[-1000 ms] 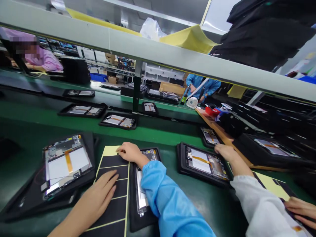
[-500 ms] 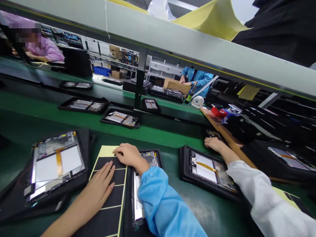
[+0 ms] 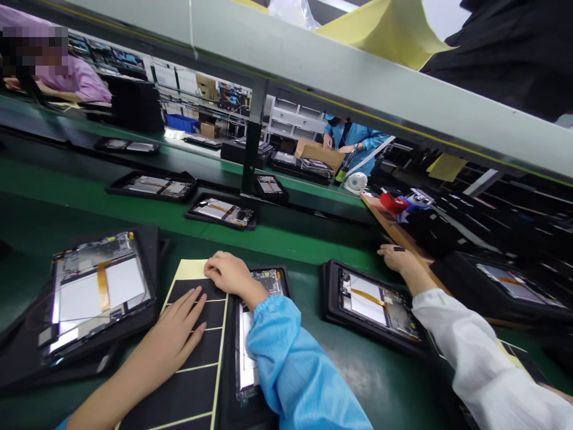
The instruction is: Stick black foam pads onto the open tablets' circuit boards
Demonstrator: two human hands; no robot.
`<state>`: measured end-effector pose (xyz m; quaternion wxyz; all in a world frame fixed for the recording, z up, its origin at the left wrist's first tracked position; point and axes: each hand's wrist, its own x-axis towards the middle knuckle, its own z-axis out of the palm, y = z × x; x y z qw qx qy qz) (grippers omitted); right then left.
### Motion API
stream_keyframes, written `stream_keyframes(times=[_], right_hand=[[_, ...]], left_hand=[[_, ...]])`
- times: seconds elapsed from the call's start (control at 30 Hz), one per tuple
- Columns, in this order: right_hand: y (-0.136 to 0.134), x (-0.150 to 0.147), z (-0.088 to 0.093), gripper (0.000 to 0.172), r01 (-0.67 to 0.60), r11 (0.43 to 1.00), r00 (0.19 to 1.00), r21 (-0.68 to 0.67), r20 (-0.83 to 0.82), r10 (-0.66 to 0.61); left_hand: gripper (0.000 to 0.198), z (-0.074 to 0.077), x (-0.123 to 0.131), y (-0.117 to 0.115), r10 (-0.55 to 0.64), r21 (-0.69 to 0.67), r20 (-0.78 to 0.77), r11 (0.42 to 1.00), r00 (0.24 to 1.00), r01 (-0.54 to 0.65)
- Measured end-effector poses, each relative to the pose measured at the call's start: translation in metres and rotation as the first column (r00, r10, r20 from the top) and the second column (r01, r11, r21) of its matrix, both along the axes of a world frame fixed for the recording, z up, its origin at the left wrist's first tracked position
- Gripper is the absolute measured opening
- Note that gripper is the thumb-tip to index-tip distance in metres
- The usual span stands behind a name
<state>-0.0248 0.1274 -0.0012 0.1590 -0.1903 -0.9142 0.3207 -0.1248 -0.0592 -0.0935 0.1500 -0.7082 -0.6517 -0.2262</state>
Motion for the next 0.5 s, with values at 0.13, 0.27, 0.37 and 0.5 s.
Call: stream_keyframes(times=[0.13, 0.27, 0.37, 0.5], right_hand=[[0.007, 0.012, 0.021, 0.014, 0.064, 0.990, 0.986, -0.123, -0.148, -0.082], [-0.003, 0.044, 0.059, 0.012, 0.098, 0.973, 0.950, -0.208, -0.273, -0.154], [-0.032, 0.070, 0.086, 0.021, 0.037, 0.928, 0.929, -0.370, -0.330, -0.169], [-0.082, 0.094, 0.101, 0.026, 0.023, 0.801, 0.884, -0.599, -0.362, -0.296]], left_hand=[[0.053, -0.005, -0.002, 0.001, -0.009, -0.002, 0.027, 1.000, 1.000, 0.009], [0.055, 0.004, -0.003, 0.001, -0.047, 0.027, 0.082, 0.999, 0.996, 0.045], [0.052, 0.042, 0.003, -0.004, -0.083, 0.085, 0.275, 0.994, 0.958, 0.062], [0.041, 0.113, 0.023, -0.016, -0.187, 0.072, 0.625, 0.980, 0.758, 0.183]])
